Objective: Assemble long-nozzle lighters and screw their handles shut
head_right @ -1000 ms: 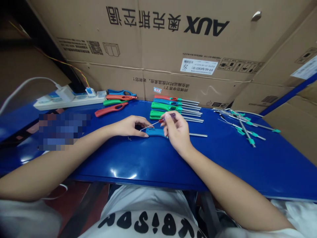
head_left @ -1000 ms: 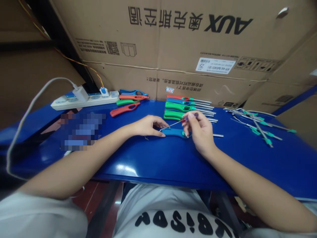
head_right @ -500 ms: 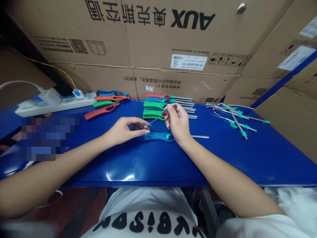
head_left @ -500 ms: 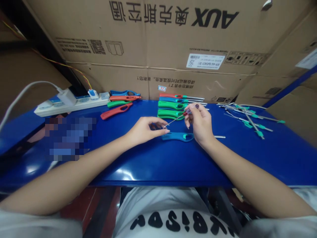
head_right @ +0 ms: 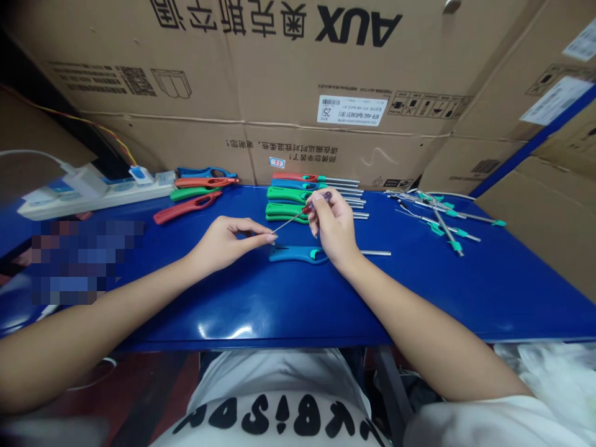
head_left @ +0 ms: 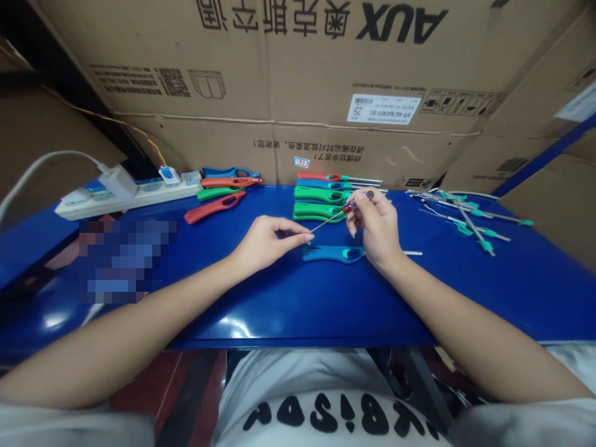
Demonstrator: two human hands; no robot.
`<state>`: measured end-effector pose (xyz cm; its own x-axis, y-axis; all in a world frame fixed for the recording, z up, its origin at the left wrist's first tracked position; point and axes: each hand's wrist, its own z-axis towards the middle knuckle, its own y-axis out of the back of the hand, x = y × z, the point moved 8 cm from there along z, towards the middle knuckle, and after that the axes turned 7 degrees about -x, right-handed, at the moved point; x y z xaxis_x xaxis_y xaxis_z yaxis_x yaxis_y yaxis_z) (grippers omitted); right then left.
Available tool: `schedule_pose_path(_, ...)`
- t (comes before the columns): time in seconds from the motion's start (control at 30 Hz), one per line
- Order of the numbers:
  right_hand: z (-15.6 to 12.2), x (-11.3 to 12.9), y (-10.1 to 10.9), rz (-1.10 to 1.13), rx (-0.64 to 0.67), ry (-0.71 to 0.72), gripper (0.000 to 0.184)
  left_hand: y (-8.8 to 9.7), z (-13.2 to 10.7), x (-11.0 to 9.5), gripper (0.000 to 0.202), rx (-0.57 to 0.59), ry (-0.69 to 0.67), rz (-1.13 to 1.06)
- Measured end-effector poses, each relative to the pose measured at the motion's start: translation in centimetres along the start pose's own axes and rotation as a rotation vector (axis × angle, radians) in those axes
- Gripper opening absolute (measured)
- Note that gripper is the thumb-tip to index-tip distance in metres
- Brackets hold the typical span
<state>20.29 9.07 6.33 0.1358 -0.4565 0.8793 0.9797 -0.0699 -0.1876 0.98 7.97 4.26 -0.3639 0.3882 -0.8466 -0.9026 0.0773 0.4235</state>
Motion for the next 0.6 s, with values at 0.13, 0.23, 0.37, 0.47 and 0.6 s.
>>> schedule_pose_path(0.13,-0.2,0.9,-0.4,-0.083,0.042,0.056,0.040,-0.3,0.0,0.7,0.028,0.028,0.075,-0.088)
schedule_pose_path(0.23,-0.1,1.4,-0.8,-0.135,0.086,0.087,0.041,-0.5,0.0,1.2,0.028,0.039,0.116,-0.145)
schedule_pose_path(0.37,0.1,1.6,-1.4,-0.131,0.190,0.061,0.039,-1.2,-0.3,1.6,0.027,0.104,0.166,-0.173)
schedule_pose_path(0.47,0.0,1.7,-1.8,-0.090,0.260,0.016,0.038,-2.0,-0.7,1.4,0.026,0.176,0.167,-0.177)
schedule_pose_path(0.6,-0.9,2.7,-2.0,-0.119,0.245,0.116,0.035,-2.9,-1.2,0.8,0.024,0.259,0.140,-0.136)
